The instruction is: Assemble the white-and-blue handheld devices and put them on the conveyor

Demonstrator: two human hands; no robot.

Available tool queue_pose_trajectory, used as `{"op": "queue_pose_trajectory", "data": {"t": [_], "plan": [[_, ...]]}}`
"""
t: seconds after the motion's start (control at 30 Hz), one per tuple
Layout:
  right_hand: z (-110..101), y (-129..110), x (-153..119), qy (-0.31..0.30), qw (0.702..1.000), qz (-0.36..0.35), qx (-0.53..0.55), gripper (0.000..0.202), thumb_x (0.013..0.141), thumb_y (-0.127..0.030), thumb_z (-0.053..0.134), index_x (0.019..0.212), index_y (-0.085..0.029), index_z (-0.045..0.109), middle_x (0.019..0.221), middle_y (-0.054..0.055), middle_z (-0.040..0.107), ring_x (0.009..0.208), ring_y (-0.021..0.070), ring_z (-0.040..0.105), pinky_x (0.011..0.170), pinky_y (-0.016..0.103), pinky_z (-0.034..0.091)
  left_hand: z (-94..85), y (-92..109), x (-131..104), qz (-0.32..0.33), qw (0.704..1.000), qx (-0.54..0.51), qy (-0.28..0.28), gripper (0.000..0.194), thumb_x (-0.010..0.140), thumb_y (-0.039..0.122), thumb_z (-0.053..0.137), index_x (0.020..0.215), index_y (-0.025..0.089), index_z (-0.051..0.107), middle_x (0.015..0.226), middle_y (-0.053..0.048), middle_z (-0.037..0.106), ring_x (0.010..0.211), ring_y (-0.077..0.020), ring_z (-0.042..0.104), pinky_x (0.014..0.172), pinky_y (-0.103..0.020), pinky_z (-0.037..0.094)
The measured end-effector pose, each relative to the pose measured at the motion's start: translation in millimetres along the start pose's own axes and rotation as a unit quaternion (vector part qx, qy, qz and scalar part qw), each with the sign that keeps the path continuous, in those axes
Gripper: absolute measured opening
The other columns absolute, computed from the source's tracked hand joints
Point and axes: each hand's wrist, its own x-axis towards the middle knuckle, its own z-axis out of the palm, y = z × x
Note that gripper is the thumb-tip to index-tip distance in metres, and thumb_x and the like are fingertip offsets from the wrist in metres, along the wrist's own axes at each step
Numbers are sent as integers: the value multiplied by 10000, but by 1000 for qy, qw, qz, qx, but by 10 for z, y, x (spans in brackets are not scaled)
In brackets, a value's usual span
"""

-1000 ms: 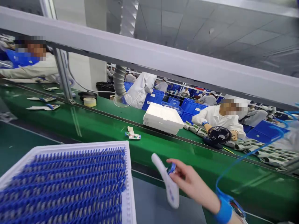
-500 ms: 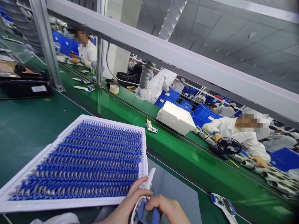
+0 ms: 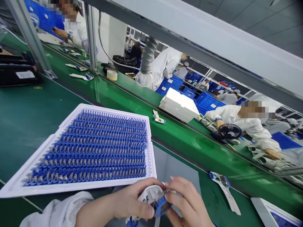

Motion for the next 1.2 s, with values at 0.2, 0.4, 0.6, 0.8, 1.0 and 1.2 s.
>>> {"op": "queue_pose_trajectory", "data": {"t": [0.2, 0.4, 0.6, 0.8, 1.0, 1.2], "plan": [[54, -54, 67, -63, 992, 14, 107, 162, 959, -305, 430, 1019, -192, 529, 904, 64, 683, 908, 169, 633, 797, 283, 531, 37, 89, -4, 1, 998, 45, -51, 694, 510, 528, 815, 1027, 171, 523, 836, 26, 411, 761, -94, 366, 702, -210, 314], [0, -122, 46, -55, 998, 20, 36, 182, 948, -281, 464, 1058, -178, 564, 1032, 112, 675, 1015, 207, 613, 847, 317, 527, 51, 35, -13, 2, 997, -13, -72, 633, 565, 518, 793, 1028, 173, 533, 817, 14, 442, 738, -100, 413, 692, -227, 355], [-30, -144, 30, -50, 997, -60, -29, 206, 967, -221, 446, 977, -182, 648, 880, 28, 729, 829, 158, 681, 768, 255, 531, 14, -39, -30, 20, 1000, 5, -6, 709, 538, 523, 806, 1124, 200, 570, 995, -26, 480, 867, -133, 457, 766, -251, 399], [-23, -152, -13, -48, 997, -54, -33, 172, 946, -194, 488, 981, -173, 654, 888, 32, 729, 822, 155, 685, 750, 244, 562, 31, -20, -22, -26, 1000, -15, 1, 759, 481, 561, 813, 1102, 193, 578, 911, -15, 505, 865, -157, 488, 766, -277, 431], [-25, -127, 28, -21, 996, -10, 85, 61, 890, -148, 560, 918, -179, 604, 805, 45, 698, 751, 164, 648, 682, 289, 542, 26, -15, -21, 13, 999, 50, -1, 700, 532, 590, 774, 1076, 186, 597, 1093, -47, 491, 1066, -233, 444, 970, -371, 350], [32, -56, 127, -28, 967, 65, 246, 272, 830, -13, 500, 1012, -214, 481, 796, 19, 618, 700, 142, 557, 659, 306, 491, 31, 67, -14, -1, 990, 136, -30, 702, 544, 657, 720, 1063, 199, 598, 981, -23, 480, 942, -206, 452, 949, -374, 368]]}}
